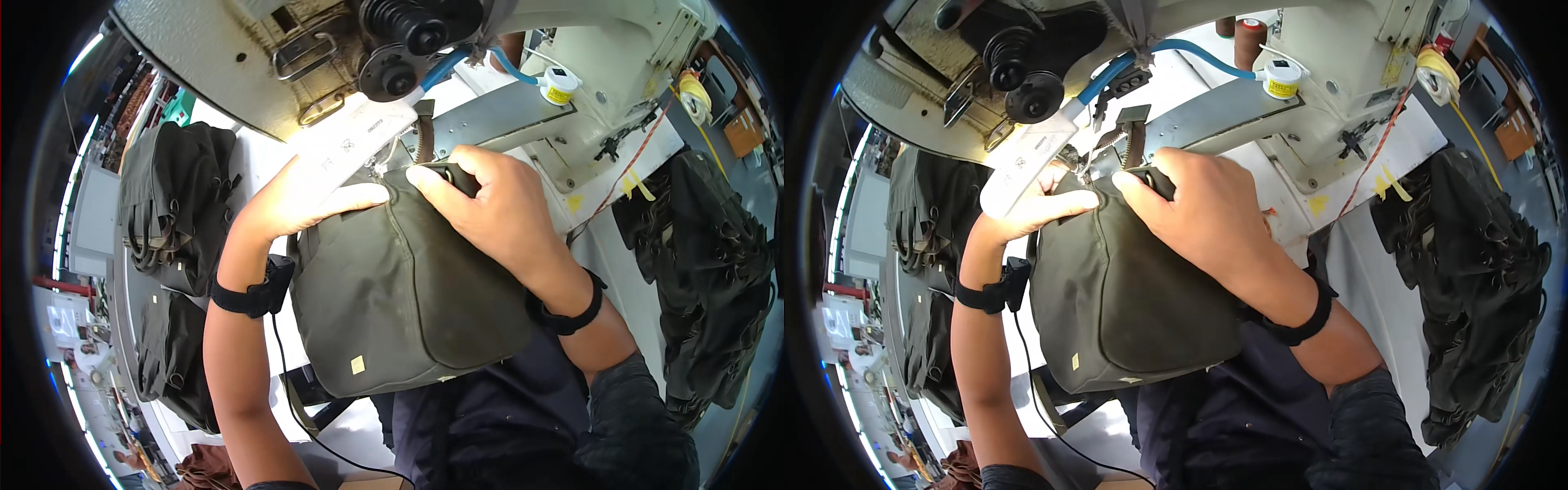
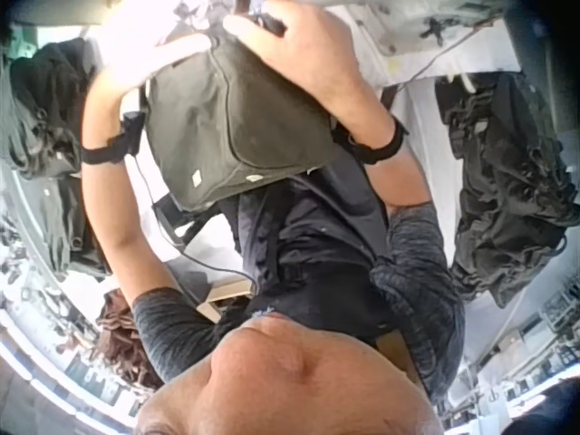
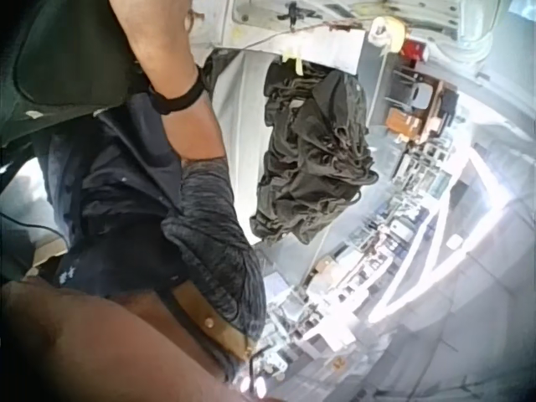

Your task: The person operates an industrial sewing machine to stitch a zipper onto a dark green canvas bag. They guide the bag under the needle, align the zipper tape, and sew along the edge. The person periodically stops to adjust the bag's position, trim threads, and inspect the stitching before continuing.

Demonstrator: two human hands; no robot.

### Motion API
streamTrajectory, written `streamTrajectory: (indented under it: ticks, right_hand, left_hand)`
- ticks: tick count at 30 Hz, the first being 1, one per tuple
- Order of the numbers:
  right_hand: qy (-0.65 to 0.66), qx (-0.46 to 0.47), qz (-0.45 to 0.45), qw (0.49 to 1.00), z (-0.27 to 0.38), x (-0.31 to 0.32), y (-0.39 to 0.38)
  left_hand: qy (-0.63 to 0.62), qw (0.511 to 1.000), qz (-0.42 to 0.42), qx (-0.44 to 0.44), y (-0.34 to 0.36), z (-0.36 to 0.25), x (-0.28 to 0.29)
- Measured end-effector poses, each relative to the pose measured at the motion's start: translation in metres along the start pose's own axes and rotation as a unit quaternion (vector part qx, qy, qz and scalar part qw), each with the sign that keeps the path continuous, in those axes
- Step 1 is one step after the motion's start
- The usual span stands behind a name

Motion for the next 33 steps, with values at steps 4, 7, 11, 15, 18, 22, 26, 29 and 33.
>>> streamTrajectory:
  ticks: [4,7,11,15,18,22,26,29,33]
  right_hand:
    - [-0.047,0.101,-0.055,0.992,0.019,0.007,0.006]
    - [-0.099,0.1,-0.052,0.989,0.022,0.008,0.006]
    - [-0.102,0.139,-0.088,0.981,0.02,0.009,0.008]
    - [-0.088,0.148,-0.092,0.981,0.021,0.007,0.01]
    - [-0.084,0.14,-0.084,0.983,0.021,0.007,0.011]
    - [-0.077,0.139,-0.091,0.983,0.021,0.008,0.01]
    - [-0.082,0.132,-0.082,0.984,0.02,0.008,0.012]
    - [-0.08,0.123,-0.083,0.986,0.018,0.007,0.012]
    - [-0.072,0.132,-0.092,0.984,0.019,0.007,0.013]
  left_hand:
    - [0.007,1.0,-0.003,-0.013,-0.002,-0.004,0.006]
    - [0.005,1.0,-0.007,-0.029,-0.001,-0.002,0.003]
    - [0.006,0.998,-0.011,-0.054,0.003,-0.001,0.005]
    - [0.009,0.998,-0.014,-0.065,0.004,-0.003,0.004]
    - [0.013,0.997,-0.017,-0.08,0.007,-0.004,0.002]
    - [0.022,0.996,-0.019,-0.09,0.009,-0.006,0.004]
    - [0.033,0.996,-0.018,-0.086,0.01,-0.004,0.003]
    - [0.063,0.997,-0.029,-0.037,0.009,0.0,0.006]
    - [0.155,0.983,-0.015,-0.1,0.011,-0.002,0.009]
Point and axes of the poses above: each hand's wrist, its own y-axis towards the middle knuckle, its own x-axis out of the back of the hand, z = x × y, the point moved 5 cm from there along y, towards the middle knuckle, and after that the axes turned 12 degrees about -x, right-handed, at the moved point
